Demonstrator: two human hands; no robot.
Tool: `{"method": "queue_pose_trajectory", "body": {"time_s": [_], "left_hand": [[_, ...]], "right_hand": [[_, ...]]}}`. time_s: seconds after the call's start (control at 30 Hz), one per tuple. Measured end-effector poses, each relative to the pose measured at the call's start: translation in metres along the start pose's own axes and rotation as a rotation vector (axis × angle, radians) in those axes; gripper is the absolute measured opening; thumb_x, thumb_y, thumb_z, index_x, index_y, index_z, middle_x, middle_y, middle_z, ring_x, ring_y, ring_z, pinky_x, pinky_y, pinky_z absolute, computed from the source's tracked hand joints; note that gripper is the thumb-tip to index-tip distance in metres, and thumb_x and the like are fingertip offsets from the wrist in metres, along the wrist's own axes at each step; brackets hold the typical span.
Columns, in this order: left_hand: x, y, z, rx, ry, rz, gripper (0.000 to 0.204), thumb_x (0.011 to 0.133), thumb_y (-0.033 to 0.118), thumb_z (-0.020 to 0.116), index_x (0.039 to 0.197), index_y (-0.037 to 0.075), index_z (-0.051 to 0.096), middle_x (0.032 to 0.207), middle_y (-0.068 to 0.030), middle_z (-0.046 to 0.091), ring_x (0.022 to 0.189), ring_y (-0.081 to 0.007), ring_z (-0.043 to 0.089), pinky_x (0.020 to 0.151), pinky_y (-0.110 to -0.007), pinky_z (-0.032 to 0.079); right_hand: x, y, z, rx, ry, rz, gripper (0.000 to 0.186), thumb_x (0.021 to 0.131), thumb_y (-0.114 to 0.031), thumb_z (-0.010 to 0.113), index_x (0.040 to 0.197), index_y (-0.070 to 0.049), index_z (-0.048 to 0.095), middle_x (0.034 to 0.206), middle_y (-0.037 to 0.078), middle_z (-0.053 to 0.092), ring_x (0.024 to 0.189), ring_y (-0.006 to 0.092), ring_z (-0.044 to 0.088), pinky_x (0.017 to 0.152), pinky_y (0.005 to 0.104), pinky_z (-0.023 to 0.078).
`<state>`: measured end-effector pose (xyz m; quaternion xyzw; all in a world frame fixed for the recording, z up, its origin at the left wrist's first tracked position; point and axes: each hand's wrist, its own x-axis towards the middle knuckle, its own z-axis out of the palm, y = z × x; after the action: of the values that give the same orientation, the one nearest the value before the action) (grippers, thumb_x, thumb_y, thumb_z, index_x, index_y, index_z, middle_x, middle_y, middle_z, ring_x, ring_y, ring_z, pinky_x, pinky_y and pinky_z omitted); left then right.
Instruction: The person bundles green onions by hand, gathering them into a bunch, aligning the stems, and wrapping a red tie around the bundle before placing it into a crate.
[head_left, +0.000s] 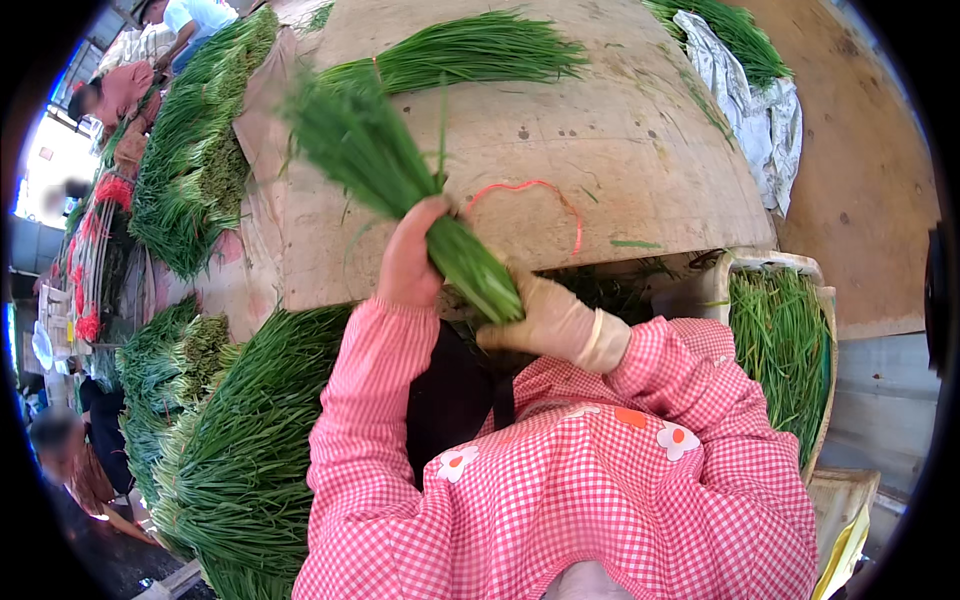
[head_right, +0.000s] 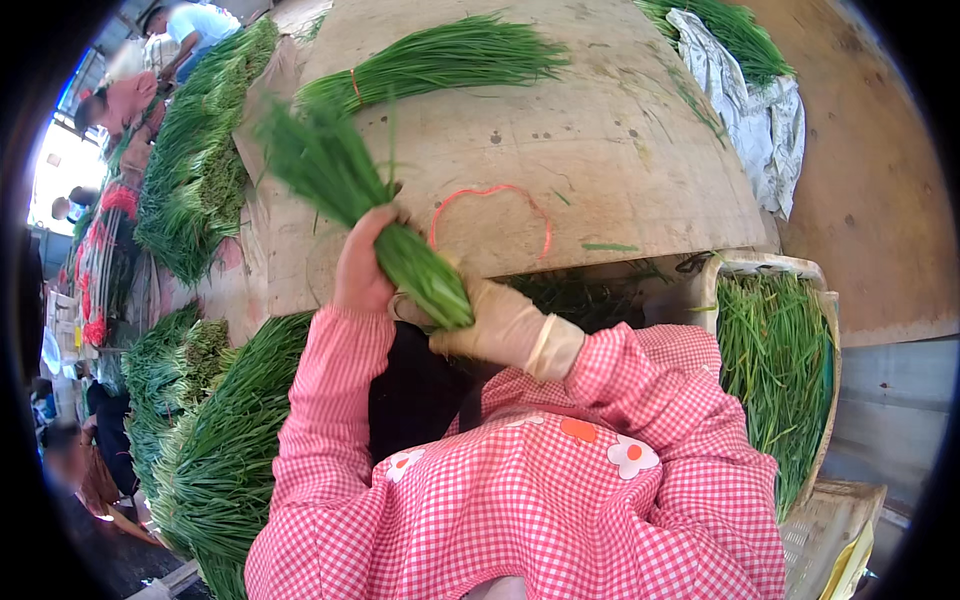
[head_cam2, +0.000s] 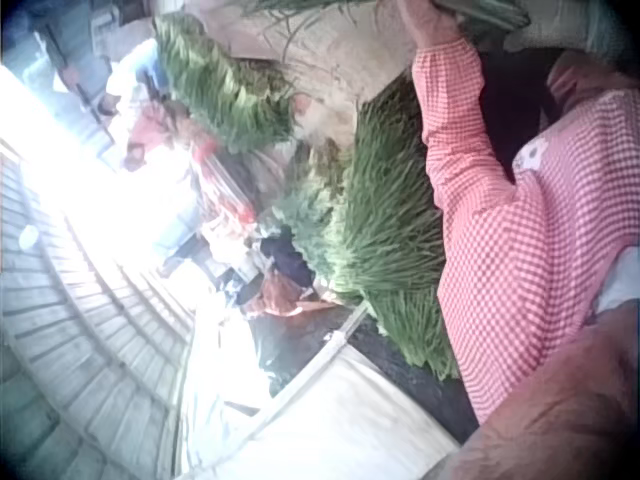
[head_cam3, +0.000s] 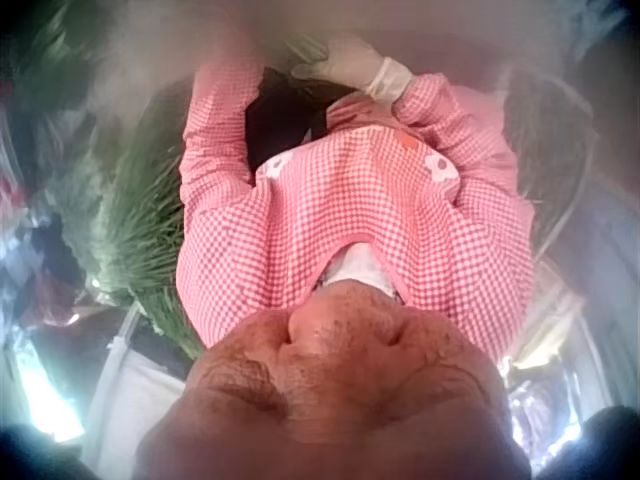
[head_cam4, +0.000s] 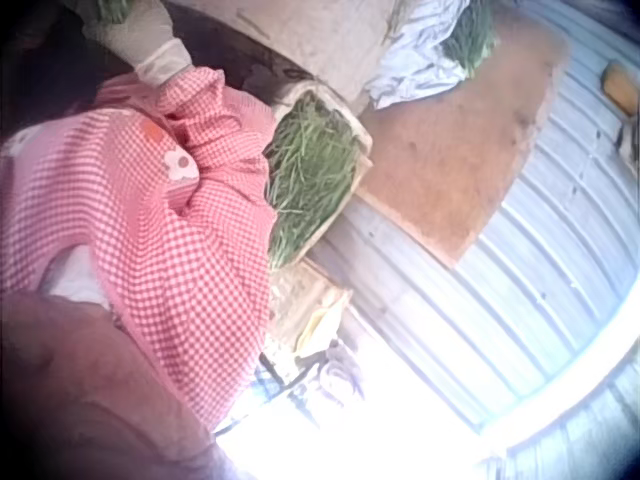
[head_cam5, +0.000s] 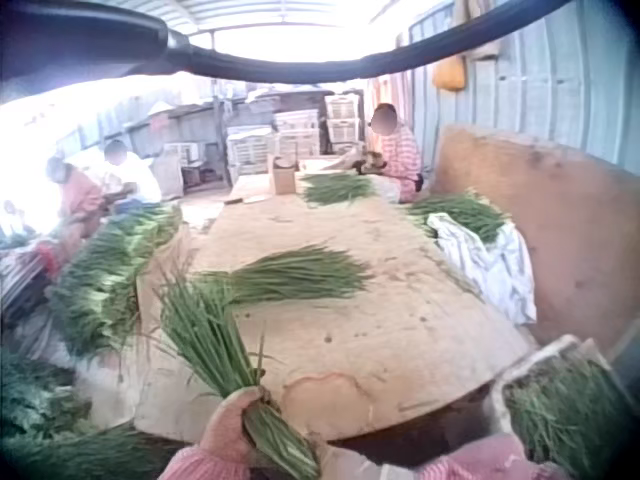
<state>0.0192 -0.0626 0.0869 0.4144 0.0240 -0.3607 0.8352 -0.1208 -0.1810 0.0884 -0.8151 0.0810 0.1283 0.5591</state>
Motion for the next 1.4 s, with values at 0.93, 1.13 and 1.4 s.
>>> {"method": "queue_pose_trajectory", "body": {"time_s": [0.93, 1.13, 1.4], "left_hand": [[0.08, -0.049, 0.002, 1.52, 0.31, 0.499, 0.109, 0.063, 0.045, 0.074, 0.141, 0.01, 0.007, 0.135, -0.0278, 0.026, 0.127, -0.0391, 0.024, 0.106, -0.048, 0.016], [0.045, -0.01, -0.053, 1.25, 0.219, 0.582, 0.075, 0.072, 0.026, 0.069, 0.133, 0.001, 0.032, 0.13, -0.0203, 0.039, 0.121, -0.0305, 0.038, 0.1, -0.037, 0.032], [0.002, -0.025, -0.094, 1.247, 0.224, 0.58, 0.029, 0.073, 0.006, 0.063, 0.101, 0.001, 0.058, 0.089, -0.0083, 0.062, 0.082, -0.0149, 0.057, 0.074, -0.028, 0.046]], "right_hand": [[0.044, 0.093, -0.085, -0.653, 0.475, 0.013, 0.026, 0.08, -0.026, 0.059, 0.096, -0.006, 0.055, 0.079, 0.016, 0.061, 0.077, 0.0322, 0.06, 0.068, 0.039, 0.046], [0.039, 0.088, -0.092, -0.639, 0.402, 0.026, 0.016, 0.083, -0.022, 0.053, 0.088, -0.007, 0.054, 0.082, 0.019, 0.059, 0.077, 0.0371, 0.057, 0.067, 0.0426, 0.044], [0.028, 0.165, -0.125, -0.265, 0.466, -0.072, 0.013, 0.083, -0.019, 0.059, 0.082, -0.007, 0.055, 0.068, 0.006, 0.053, 0.062, 0.0163, 0.051, 0.06, 0.0306, 0.043]]}}
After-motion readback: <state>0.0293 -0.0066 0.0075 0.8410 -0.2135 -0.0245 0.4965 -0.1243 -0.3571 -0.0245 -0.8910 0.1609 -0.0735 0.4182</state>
